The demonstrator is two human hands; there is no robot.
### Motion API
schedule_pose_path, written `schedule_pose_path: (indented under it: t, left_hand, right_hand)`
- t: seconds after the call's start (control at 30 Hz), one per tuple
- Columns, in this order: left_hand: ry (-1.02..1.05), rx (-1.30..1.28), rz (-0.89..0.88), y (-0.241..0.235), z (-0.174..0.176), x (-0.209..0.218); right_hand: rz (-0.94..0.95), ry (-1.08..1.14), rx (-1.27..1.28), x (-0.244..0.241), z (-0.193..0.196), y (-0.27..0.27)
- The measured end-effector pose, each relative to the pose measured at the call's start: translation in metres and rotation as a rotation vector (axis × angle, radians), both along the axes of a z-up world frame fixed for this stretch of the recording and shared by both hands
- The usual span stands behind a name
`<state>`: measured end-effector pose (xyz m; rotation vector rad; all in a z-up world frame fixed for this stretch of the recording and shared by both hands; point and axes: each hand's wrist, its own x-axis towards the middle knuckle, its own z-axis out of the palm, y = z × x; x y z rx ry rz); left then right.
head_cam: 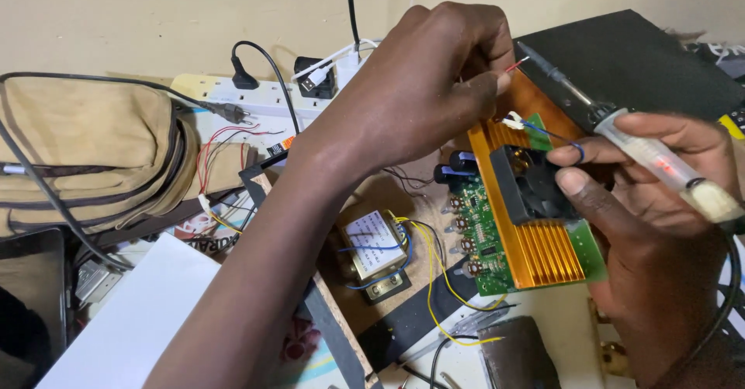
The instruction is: The person solders wires and components onto a green circuit board using a soldering iron and solder wire. They handle a heatsink with a fan, a transformer, and various colored wires, repeatedly flipping the board to access different sides.
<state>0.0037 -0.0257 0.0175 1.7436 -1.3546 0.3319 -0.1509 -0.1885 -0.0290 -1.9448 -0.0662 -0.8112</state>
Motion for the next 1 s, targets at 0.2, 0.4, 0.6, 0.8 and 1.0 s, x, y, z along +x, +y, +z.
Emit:
schedule_pose_path:
  t: [0.2, 0.4, 0.6, 0.8, 1.0]
  left_hand:
    - [-0.107, -0.012, 0.079, -0.004, 0.004, -0.009]
    - [0.011, 0.216, 0.175, -0.01, 0.008, -0.016]
    - [0.059, 0.231, 0.12, -0.01, 0.006, -0.012]
    - [-0.036, 0.245, 0.182, -0.018, 0.002, -0.014]
    - [-0.03, 0.289, 0.286, -0.02, -0.001, -0.017]
  right_hand:
    - [-0.022, 0.011, 0.061, -0.002, -0.003, 0.006]
    - [-0.012, -0.116, -0.023, -0.011, -0.005, 0.021]
    - [-0.081, -0.084, 0.048, -0.006, -0.01, 0.016]
    - [-0.098, -0.093, 0.077, -0.003, -0.014, 0.013]
    - [-0.135, -0.084, 0.001, -0.004, -0.02, 0.007]
